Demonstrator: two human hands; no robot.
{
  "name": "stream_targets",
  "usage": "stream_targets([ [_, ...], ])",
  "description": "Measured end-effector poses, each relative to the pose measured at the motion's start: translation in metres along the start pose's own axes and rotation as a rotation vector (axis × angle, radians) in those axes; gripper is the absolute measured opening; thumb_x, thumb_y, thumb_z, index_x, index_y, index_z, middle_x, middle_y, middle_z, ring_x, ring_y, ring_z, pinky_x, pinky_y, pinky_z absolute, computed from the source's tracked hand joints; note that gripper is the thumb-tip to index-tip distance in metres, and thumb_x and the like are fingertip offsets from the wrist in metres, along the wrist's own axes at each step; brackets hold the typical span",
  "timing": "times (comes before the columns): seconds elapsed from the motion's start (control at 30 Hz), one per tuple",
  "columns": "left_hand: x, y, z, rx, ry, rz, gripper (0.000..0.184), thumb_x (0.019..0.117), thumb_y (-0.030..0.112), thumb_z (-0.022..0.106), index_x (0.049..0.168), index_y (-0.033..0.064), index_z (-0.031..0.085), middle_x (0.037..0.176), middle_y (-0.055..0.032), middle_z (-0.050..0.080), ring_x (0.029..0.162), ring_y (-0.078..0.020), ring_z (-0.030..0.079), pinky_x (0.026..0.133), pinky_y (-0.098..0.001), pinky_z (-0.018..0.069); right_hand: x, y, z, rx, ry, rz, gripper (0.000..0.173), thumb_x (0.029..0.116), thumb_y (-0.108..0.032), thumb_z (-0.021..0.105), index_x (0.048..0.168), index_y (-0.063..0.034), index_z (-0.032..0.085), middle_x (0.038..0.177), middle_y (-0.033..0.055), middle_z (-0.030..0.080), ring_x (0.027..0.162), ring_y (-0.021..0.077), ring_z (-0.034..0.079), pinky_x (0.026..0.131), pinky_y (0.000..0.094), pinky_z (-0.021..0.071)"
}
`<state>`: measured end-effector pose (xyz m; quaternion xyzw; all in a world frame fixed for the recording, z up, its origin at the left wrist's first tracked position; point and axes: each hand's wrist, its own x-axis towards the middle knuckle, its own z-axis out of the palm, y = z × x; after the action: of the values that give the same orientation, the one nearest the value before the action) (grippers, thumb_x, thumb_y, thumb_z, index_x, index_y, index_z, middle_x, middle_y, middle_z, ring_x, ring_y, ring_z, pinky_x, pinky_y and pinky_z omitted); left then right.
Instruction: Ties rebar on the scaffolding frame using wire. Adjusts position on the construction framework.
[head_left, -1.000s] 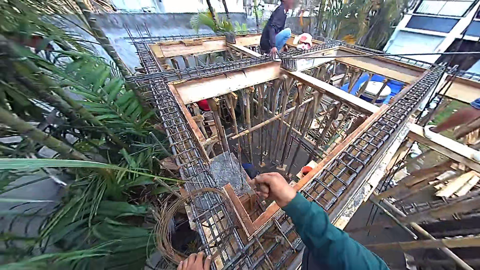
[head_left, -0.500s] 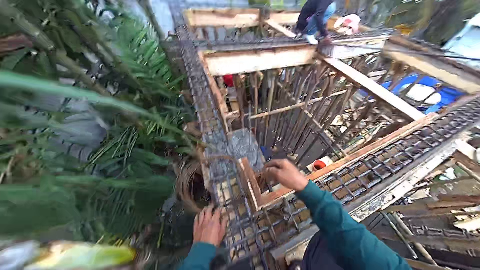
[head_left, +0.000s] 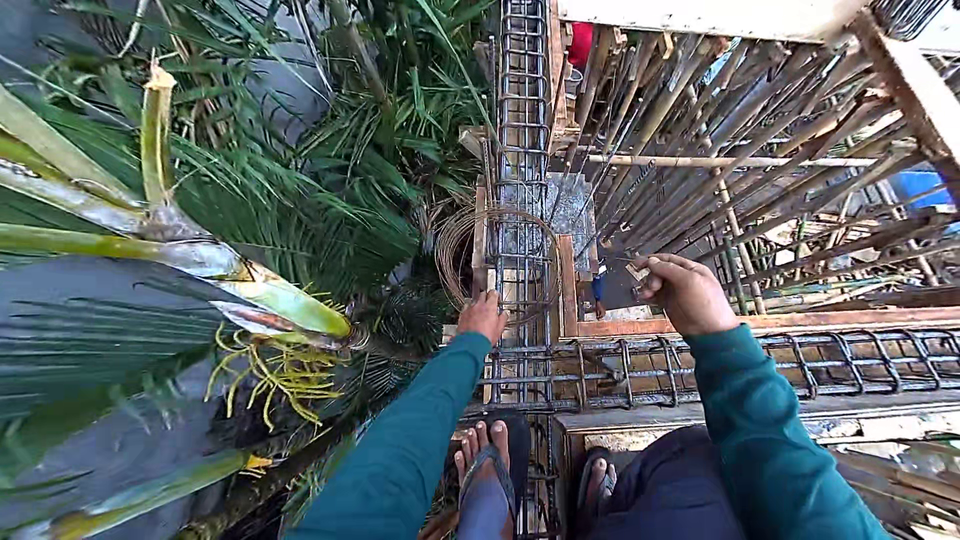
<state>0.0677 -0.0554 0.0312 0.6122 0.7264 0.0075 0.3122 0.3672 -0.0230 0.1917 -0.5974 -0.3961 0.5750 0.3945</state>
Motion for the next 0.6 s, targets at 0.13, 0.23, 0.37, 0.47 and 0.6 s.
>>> stream_targets([
  [0.13, 0.017, 0.005, -0.001, 0.098, -0.043, 0.008, 0.047, 0.1041, 0.034, 0.058, 0.142, 0.0056, 0.058, 0.14, -0.0219, 0.06, 0.127, -0.0396, 0.06, 0.108, -0.0612, 0.0427, 0.003, 0.001, 0.003, 0.09, -0.013, -0.034, 0.028, 0.1088, -0.023, 0.045, 0.109, -0.0081, 0.068, 0.066, -0.006, 0.052, 0.055, 0.0067, 0.052, 0.063, 0.0289, 0.0553],
  [0.23, 0.034, 0.004, -0.003, 0.11, -0.118, 0.065, 0.036, 0.1048, 0.03, 0.057, 0.132, 0.0084, 0.067, 0.133, -0.02, 0.065, 0.124, -0.04, 0.062, 0.101, -0.0634, 0.0482, 0.0, -0.001, 0.011, 0.113, -0.065, -0.073, 0.029, 0.1082, -0.025, 0.044, 0.108, -0.0107, 0.069, 0.066, -0.0077, 0.051, 0.054, 0.0042, 0.049, 0.06, 0.0245, 0.0524],
  [0.37, 0.049, 0.008, -0.008, 0.071, -0.183, 0.004, 0.032, 0.1051, 0.028, 0.055, 0.126, 0.0084, 0.07, 0.128, -0.0212, 0.067, 0.123, -0.0404, 0.063, 0.098, -0.0649, 0.0497, 0.0, -0.003, 0.019, 0.074, -0.085, -0.12, 0.029, 0.1083, -0.018, 0.043, 0.109, -0.0073, 0.069, 0.069, -0.0061, 0.057, 0.055, 0.0047, 0.053, 0.059, 0.0232, 0.0523],
  [0.47, 0.054, 0.005, -0.016, 0.002, -0.144, -0.029, 0.03, 0.105, 0.026, 0.054, 0.122, 0.0083, 0.072, 0.126, -0.0212, 0.068, 0.122, -0.0405, 0.063, 0.098, -0.0654, 0.0491, 0.002, 0.001, 0.021, -0.156, -0.058, -0.149, 0.024, 0.1075, -0.016, 0.049, 0.113, -0.0044, 0.069, 0.067, -0.0051, 0.06, 0.056, 0.0057, 0.057, 0.06, 0.025, 0.055],
  [0.6, 0.07, -0.004, -0.042, -0.187, 0.045, -0.104, 0.03, 0.105, 0.025, 0.054, 0.12, 0.0081, 0.073, 0.125, -0.0222, 0.069, 0.122, -0.0427, 0.063, 0.102, -0.0677, 0.0458, 0.006, 0.006, 0.021, -0.351, -0.064, -0.162, 0.023, 0.1079, -0.016, 0.05, 0.117, -0.0044, 0.068, 0.069, -0.0036, 0.061, 0.058, 0.0055, 0.059, 0.061, 0.0246, 0.0544],
])
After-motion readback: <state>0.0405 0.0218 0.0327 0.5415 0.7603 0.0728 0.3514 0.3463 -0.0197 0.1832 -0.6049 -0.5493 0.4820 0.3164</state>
